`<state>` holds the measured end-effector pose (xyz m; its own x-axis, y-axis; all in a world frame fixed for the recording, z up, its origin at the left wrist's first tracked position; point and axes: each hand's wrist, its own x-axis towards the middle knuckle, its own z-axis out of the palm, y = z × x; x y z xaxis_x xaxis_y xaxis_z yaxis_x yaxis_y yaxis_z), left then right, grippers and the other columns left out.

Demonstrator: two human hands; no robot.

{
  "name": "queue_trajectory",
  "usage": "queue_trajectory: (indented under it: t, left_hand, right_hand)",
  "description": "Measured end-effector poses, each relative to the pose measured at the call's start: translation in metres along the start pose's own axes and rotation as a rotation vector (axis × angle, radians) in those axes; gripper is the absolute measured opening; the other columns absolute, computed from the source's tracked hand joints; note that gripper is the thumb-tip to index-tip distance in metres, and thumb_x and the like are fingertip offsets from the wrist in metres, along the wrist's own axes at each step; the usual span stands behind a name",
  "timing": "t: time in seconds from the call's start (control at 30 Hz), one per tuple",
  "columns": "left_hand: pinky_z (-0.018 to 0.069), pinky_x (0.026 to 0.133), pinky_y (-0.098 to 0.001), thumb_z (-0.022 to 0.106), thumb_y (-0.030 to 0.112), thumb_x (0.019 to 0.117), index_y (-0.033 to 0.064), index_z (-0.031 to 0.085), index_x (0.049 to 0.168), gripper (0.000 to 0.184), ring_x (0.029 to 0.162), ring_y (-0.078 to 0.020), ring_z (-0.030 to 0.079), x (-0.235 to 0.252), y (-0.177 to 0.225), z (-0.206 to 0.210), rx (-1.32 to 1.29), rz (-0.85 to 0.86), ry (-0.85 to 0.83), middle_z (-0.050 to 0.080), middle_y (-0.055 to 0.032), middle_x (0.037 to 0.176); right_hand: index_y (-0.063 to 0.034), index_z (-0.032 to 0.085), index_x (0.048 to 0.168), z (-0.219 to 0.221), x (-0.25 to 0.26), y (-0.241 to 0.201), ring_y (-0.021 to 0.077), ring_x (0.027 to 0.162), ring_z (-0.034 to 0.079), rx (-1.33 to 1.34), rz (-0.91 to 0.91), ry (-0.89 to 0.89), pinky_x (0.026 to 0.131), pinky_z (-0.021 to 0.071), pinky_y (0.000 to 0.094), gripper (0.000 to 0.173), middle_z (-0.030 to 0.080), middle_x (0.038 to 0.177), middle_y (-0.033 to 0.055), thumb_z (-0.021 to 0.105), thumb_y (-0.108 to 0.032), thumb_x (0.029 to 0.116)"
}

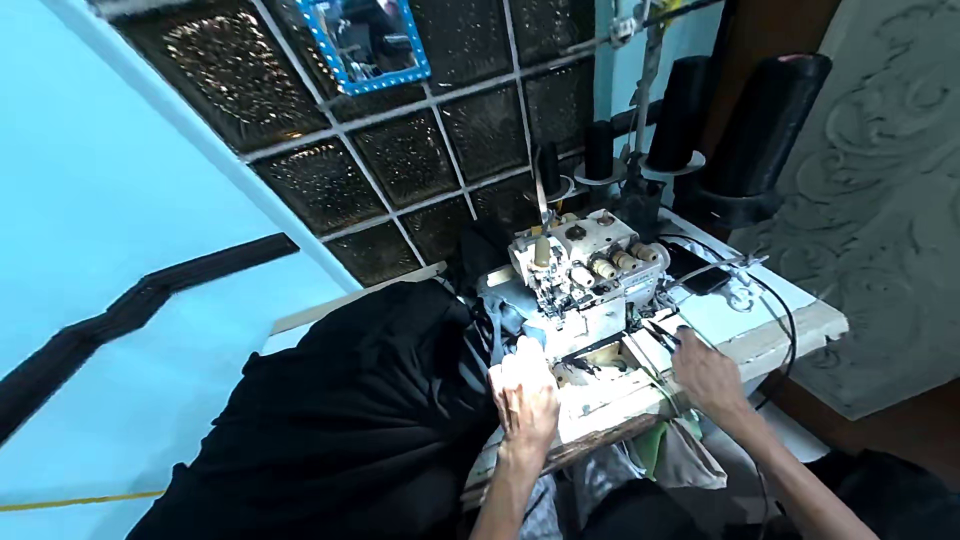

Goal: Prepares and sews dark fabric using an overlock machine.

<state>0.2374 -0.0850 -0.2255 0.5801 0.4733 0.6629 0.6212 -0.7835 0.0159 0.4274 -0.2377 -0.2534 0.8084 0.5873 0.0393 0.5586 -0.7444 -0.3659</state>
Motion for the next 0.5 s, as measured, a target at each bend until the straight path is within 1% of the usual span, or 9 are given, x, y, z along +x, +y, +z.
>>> queue_trajectory:
  t: [0.03, 0.1, 0.17, 0.2, 0.23, 0.27, 0.33, 0.43, 0.5]
  left_hand:
    - [0.0527, 0.071, -0.0478, 0.064, 0.007, 0.0866, -0.0002, 0.074, 0.101, 0.019, 0.079, -0.0328, 0.07, -0.001, 0.0, 0.001, -0.012, -0.011, 0.01, 0.072, -0.015, 0.091]
    - [0.0538, 0.073, -0.0484, 0.065, 0.006, 0.0864, -0.0011, 0.074, 0.104, 0.021, 0.082, -0.0337, 0.07, -0.003, 0.0, 0.001, -0.059, -0.033, 0.02, 0.073, -0.0164, 0.096]
    - [0.0539, 0.076, -0.0505, 0.066, 0.005, 0.0869, -0.0032, 0.074, 0.107, 0.023, 0.087, -0.0358, 0.071, -0.004, 0.001, -0.001, -0.105, -0.051, -0.006, 0.073, -0.0189, 0.101]
    - [0.0538, 0.075, -0.0492, 0.066, 0.006, 0.0865, -0.0021, 0.074, 0.106, 0.023, 0.085, -0.0345, 0.07, -0.004, 0.001, 0.0, -0.102, -0.056, -0.003, 0.073, -0.0177, 0.1]
    - [0.0542, 0.074, -0.0479, 0.065, 0.006, 0.0869, -0.0014, 0.075, 0.106, 0.023, 0.084, -0.0337, 0.071, -0.004, 0.002, 0.001, -0.097, -0.063, 0.005, 0.073, -0.0166, 0.099]
    - [0.0544, 0.074, -0.047, 0.065, 0.006, 0.0874, -0.0008, 0.075, 0.106, 0.022, 0.083, -0.0331, 0.071, -0.004, 0.002, 0.002, -0.101, -0.073, 0.019, 0.073, -0.0159, 0.097]
    - [0.0543, 0.074, -0.0457, 0.064, 0.005, 0.0878, 0.0001, 0.075, 0.105, 0.021, 0.081, -0.0317, 0.07, -0.004, 0.002, 0.005, -0.113, -0.088, 0.039, 0.073, -0.0145, 0.095]
    - [0.0535, 0.071, -0.0445, 0.064, 0.006, 0.0873, 0.0003, 0.074, 0.104, 0.02, 0.079, -0.0301, 0.07, -0.004, 0.002, 0.006, -0.117, -0.086, 0.056, 0.073, -0.014, 0.093]
    - [0.0539, 0.072, -0.0441, 0.064, 0.005, 0.0874, -0.0006, 0.074, 0.105, 0.022, 0.081, -0.0298, 0.07, -0.004, 0.002, 0.005, -0.113, -0.089, 0.043, 0.073, -0.0145, 0.095]
  right_hand:
    - [0.0055, 0.047, 0.141, -0.009, -0.003, -0.008, 0.0516, 0.102, 0.068, 0.044, 0.061, -0.066, 0.086, 0.0519, 0.0639, 0.038, 0.067, 0.111, 0.0322, 0.036, -0.012, 0.1092]
    - [0.0049, 0.047, 0.14, -0.021, -0.014, -0.023, 0.0513, 0.096, 0.069, 0.131, 0.011, -0.064, 0.083, 0.052, 0.0637, 0.037, 0.068, 0.103, 0.0313, 0.037, -0.013, 0.1094]
    - [0.005, 0.05, 0.139, -0.031, -0.025, -0.043, 0.0497, 0.087, 0.069, 0.196, -0.125, -0.03, 0.078, 0.0525, 0.0641, 0.04, 0.069, 0.095, 0.0293, 0.047, -0.02, 0.1081]
    - [0.0039, 0.052, 0.137, -0.035, -0.028, -0.054, 0.0485, 0.084, 0.069, 0.204, -0.191, -0.017, 0.075, 0.0529, 0.0638, 0.043, 0.069, 0.092, 0.0275, 0.055, -0.025, 0.1056]
    - [0.0026, 0.053, 0.135, -0.04, -0.031, -0.067, 0.0477, 0.084, 0.07, 0.187, -0.238, -0.019, 0.075, 0.053, 0.0634, 0.045, 0.07, 0.092, 0.0262, 0.061, -0.028, 0.103]
    - [0.0011, 0.054, 0.135, -0.044, -0.031, -0.081, 0.0468, 0.086, 0.07, 0.136, -0.27, -0.033, 0.076, 0.053, 0.062, 0.046, 0.07, 0.092, 0.025, 0.063, -0.03, 0.1017]
    - [0.0004, 0.057, 0.135, -0.047, -0.029, -0.104, 0.0456, 0.09, 0.071, -0.009, -0.325, -0.047, 0.078, 0.0526, 0.0601, 0.044, 0.071, 0.095, 0.0243, 0.059, -0.03, 0.1033]
    - [0.0018, 0.068, 0.125, -0.035, -0.022, -0.116, 0.0458, 0.085, 0.071, -0.084, -0.445, 0.084, 0.072, 0.0528, 0.0612, 0.035, 0.072, 0.092, 0.0247, 0.058, -0.023, 0.1024]
    - [0.0019, 0.069, 0.123, -0.034, -0.02, -0.125, 0.0458, 0.085, 0.071, -0.092, -0.469, 0.116, 0.072, 0.0524, 0.0616, 0.033, 0.072, 0.093, 0.0245, 0.056, -0.018, 0.1016]
